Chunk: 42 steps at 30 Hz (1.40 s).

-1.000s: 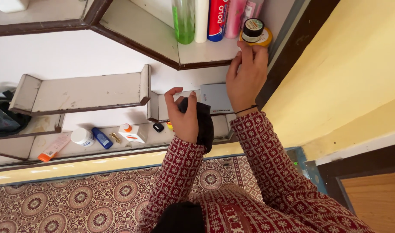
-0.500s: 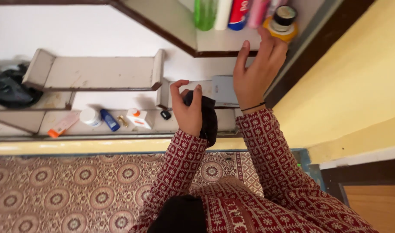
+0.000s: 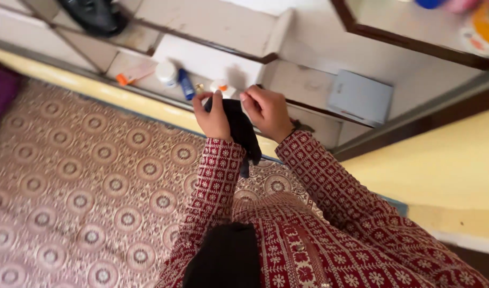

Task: Organizing and tidying various household items and toiletries on wall-mounted shelves.

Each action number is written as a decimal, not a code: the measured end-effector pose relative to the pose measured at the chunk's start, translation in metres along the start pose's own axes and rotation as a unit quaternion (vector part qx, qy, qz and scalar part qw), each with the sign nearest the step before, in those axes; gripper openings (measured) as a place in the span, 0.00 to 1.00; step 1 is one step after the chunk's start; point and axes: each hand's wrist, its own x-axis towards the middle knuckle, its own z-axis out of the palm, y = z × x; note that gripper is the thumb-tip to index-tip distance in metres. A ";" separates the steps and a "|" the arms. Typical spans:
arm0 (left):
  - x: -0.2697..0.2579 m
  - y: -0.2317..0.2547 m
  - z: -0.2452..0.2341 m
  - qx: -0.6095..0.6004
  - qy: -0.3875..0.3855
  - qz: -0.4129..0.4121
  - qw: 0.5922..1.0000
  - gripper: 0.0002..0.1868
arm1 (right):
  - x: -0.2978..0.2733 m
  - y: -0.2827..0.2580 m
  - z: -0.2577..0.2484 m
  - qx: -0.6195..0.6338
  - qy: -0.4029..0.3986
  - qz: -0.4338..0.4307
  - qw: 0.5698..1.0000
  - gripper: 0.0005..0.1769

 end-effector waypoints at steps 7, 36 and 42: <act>0.011 -0.028 -0.074 0.034 0.198 -0.033 0.979 0.12 | -0.046 0.049 0.120 0.065 -0.007 0.265 0.962 0.04; 0.012 -0.072 -0.139 0.145 0.115 -0.033 0.982 0.08 | -0.053 0.073 0.154 -0.009 -0.148 0.466 0.872 0.33; 0.020 -0.068 -0.134 0.158 0.073 -0.039 0.984 0.10 | -0.034 0.021 0.136 0.016 -0.165 0.508 0.845 0.32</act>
